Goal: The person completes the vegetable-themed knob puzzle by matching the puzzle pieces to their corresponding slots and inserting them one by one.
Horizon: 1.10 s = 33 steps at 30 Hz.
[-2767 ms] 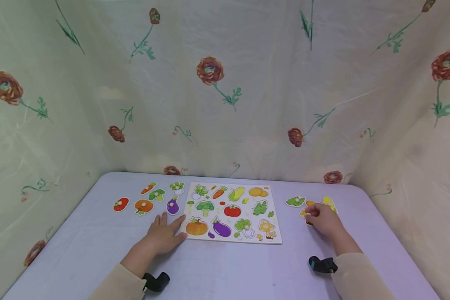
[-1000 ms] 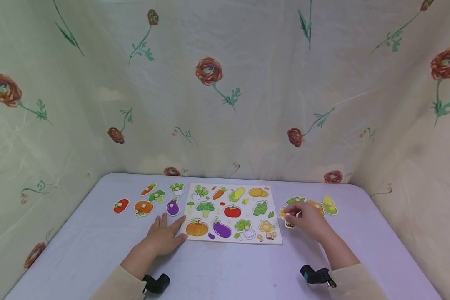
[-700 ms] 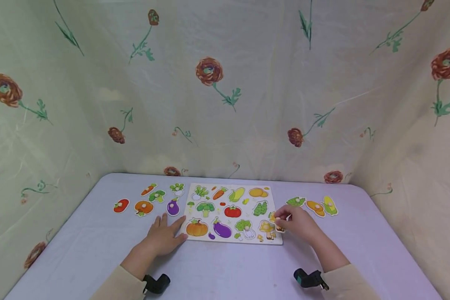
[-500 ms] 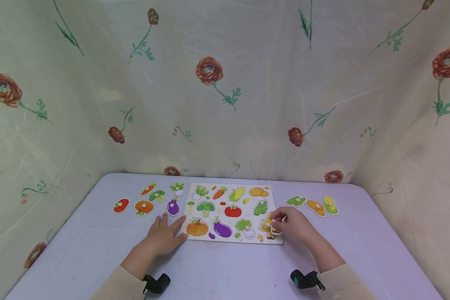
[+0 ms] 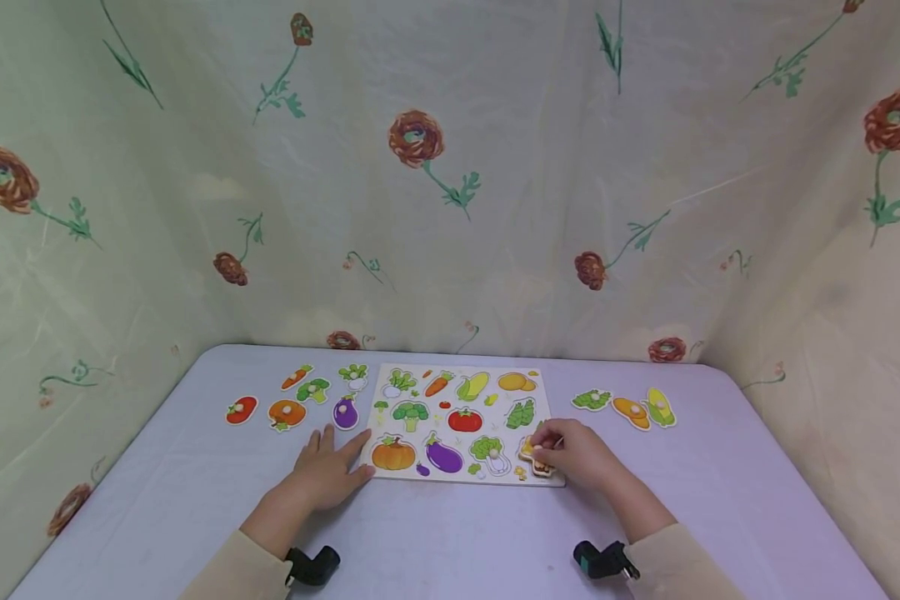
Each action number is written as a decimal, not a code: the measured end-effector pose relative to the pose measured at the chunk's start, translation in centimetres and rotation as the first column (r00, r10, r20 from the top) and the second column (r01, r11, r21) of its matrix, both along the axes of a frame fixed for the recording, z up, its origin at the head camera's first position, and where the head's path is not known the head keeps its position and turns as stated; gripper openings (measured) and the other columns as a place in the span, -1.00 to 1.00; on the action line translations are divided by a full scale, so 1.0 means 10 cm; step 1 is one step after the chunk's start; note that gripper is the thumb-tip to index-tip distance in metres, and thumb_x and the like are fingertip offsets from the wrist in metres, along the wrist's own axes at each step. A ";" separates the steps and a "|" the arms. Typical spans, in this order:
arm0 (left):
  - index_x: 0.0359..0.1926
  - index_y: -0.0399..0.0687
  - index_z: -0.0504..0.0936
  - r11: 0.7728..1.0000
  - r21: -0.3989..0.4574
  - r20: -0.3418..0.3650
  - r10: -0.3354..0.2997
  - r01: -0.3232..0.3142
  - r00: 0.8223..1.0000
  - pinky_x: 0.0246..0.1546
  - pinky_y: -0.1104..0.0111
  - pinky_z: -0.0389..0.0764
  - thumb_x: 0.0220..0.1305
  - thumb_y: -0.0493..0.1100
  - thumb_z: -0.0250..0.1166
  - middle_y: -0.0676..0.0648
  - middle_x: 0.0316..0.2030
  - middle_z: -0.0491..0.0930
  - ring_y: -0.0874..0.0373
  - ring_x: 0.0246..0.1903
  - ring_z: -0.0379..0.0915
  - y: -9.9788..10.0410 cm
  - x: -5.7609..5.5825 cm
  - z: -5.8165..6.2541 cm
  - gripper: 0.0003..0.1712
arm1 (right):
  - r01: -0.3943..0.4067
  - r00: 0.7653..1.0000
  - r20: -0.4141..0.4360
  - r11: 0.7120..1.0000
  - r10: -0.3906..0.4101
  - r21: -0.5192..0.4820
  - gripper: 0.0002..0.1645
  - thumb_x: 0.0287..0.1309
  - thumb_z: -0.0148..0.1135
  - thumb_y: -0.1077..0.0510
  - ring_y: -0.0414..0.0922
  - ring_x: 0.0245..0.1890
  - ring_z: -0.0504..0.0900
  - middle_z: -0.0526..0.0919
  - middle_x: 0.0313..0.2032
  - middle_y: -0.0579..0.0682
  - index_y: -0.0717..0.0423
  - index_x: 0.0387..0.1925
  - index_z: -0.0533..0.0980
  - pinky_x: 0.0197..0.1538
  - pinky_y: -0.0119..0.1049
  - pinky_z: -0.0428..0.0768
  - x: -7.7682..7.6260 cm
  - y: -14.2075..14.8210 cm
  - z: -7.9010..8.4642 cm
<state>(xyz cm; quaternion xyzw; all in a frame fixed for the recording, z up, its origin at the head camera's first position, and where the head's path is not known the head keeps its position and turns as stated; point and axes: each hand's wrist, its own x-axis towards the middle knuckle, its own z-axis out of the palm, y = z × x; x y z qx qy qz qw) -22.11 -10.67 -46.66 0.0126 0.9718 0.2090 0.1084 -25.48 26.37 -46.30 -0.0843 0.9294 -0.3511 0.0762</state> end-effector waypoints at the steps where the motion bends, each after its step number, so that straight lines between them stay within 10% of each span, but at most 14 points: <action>1: 0.49 0.13 0.31 1.000 0.000 -0.001 0.000 0.000 1.000 0.42 -0.25 -0.12 0.37 0.15 0.24 -0.48 0.50 -0.11 -0.47 0.48 -0.32 0.00 0.00 0.00 -0.27 | 0.000 1.000 0.005 1.000 0.000 -0.002 -0.92 0.24 0.35 0.22 -0.10 -0.31 0.47 0.55 -0.36 -0.05 0.09 -0.22 0.61 -0.24 -0.26 0.48 0.00 0.00 -0.01; 33: 0.49 0.12 0.32 1.000 0.002 -0.015 -0.010 0.010 1.000 0.41 -0.25 -0.10 0.37 0.14 0.23 -0.50 0.49 -0.10 -0.49 0.47 -0.30 -0.01 0.00 0.01 -0.27 | 0.022 0.999 0.036 1.000 -0.023 0.014 -0.92 0.26 0.34 0.24 -0.10 -0.30 0.46 0.54 -0.36 -0.04 0.10 -0.21 0.62 -0.23 -0.26 0.47 -0.02 -0.06 -0.07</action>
